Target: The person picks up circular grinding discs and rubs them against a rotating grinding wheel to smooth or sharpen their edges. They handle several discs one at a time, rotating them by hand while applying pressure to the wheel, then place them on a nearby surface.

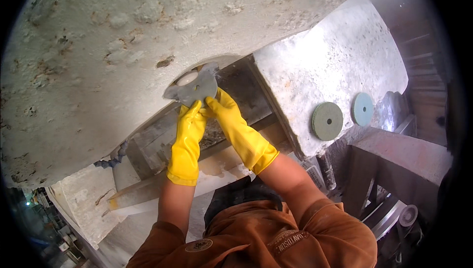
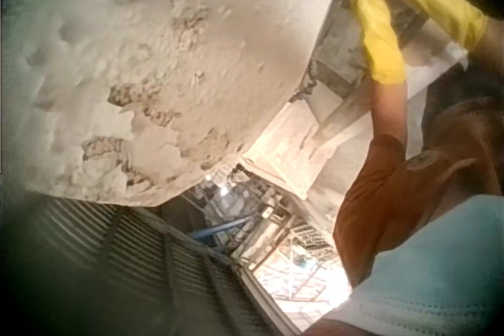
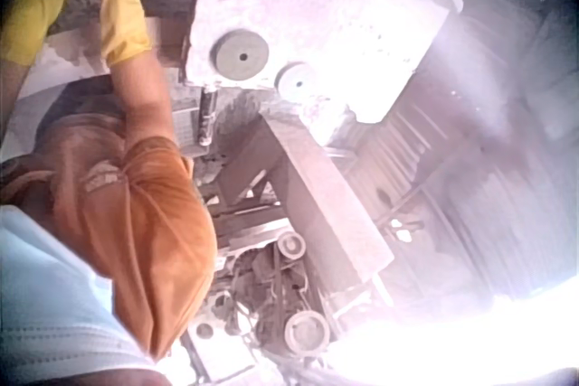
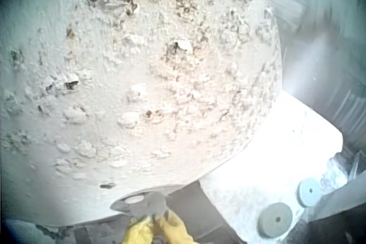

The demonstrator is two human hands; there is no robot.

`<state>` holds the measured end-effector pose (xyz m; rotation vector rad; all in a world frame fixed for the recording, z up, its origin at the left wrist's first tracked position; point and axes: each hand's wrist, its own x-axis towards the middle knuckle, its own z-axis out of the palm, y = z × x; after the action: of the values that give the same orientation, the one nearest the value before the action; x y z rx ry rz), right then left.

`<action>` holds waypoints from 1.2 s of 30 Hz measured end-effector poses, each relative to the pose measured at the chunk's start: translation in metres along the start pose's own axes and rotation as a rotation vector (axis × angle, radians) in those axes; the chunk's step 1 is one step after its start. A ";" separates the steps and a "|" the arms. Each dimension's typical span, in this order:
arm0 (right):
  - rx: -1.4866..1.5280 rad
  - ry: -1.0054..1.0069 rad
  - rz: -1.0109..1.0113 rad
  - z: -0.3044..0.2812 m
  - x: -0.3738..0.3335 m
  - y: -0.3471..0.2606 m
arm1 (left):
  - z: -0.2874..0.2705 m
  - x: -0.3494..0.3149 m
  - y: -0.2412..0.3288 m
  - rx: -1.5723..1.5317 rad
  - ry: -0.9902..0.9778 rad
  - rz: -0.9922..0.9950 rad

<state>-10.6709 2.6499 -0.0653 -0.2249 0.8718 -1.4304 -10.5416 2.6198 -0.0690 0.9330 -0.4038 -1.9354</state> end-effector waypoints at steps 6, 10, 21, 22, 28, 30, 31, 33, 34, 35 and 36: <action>-0.019 0.000 0.026 -0.001 0.002 -0.007 | -0.011 0.014 -0.003 0.046 0.018 -0.052; 0.024 0.027 -0.038 -0.008 0.026 -0.002 | -0.002 0.033 -0.007 0.009 -0.005 -0.010; -0.030 0.116 0.049 0.000 0.073 -0.014 | -0.049 0.108 -0.002 -0.110 -0.023 -0.214; -0.036 0.109 0.042 0.002 0.075 -0.015 | -0.054 0.109 -0.001 -0.129 -0.019 -0.225; -0.011 0.067 -0.005 -0.001 0.064 -0.008 | -0.059 0.098 -0.003 0.108 0.003 -0.129; 0.012 0.064 -0.008 -0.011 0.054 -0.007 | -0.029 0.077 -0.012 0.112 -0.001 -0.041; 0.026 0.062 -0.021 -0.011 0.049 -0.006 | -0.003 0.060 -0.010 0.083 0.003 0.019; 0.050 0.057 -0.047 -0.010 0.038 -0.006 | 0.010 0.045 -0.009 0.027 0.129 -0.019; 0.033 0.043 -0.047 -0.012 0.034 -0.006 | 0.008 0.042 -0.012 0.014 0.086 -0.005; 0.016 0.028 -0.046 -0.013 0.029 -0.007 | 0.007 0.038 -0.013 0.003 0.044 0.008; -0.001 0.014 -0.046 -0.015 0.024 -0.007 | 0.007 0.034 -0.013 0.038 0.075 -0.011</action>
<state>-10.6883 2.6316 -0.0806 -0.2372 0.8841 -1.4757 -10.5647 2.5972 -0.0871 1.0313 -0.3939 -1.9021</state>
